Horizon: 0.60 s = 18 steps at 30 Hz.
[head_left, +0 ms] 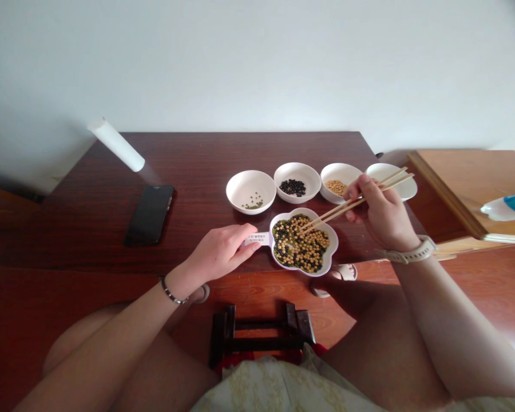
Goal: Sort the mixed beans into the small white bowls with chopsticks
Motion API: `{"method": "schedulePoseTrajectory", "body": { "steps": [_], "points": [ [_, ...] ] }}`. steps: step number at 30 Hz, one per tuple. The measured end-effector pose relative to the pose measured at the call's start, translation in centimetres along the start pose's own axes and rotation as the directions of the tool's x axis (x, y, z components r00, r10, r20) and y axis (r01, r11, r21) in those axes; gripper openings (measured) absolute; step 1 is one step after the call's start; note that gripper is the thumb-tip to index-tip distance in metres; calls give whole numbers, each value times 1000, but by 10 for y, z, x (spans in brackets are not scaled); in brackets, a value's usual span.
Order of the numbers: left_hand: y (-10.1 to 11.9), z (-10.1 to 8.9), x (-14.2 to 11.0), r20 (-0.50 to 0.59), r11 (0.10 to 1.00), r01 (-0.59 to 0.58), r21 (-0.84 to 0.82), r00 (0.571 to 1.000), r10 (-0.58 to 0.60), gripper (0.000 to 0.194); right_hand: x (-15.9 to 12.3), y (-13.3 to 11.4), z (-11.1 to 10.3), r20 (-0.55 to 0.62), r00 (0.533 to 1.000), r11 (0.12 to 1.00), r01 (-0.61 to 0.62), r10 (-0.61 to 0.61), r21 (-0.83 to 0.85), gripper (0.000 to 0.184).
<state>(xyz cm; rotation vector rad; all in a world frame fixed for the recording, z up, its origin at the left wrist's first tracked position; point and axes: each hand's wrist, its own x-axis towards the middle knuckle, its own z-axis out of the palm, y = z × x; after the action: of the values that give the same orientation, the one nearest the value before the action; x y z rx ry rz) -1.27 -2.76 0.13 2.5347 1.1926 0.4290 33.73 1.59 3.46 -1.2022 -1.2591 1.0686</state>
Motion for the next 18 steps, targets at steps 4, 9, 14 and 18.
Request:
{"method": "schedulePoseTrajectory", "body": {
  "steps": [4,9,14,18],
  "points": [
    [0,0,0,-4,1000,-2,1,1000,2,27,1,1,-1,4,1000,1000,-12,12,0,49],
    [-1,0,0,6,1000,3,-2,1000,-3,27,1,2,0,18,1000,1000,-6,7,-17,51],
    [0,0,0,-3,1000,1,-9,1000,-1,26,1,1,1,21,1000,1000,3,-2,-13,50],
    [0,0,0,-10,1000,-2,-11,1000,2,26,0,0,2,21,1000,1000,-10,10,-6,50]
  ]
}}
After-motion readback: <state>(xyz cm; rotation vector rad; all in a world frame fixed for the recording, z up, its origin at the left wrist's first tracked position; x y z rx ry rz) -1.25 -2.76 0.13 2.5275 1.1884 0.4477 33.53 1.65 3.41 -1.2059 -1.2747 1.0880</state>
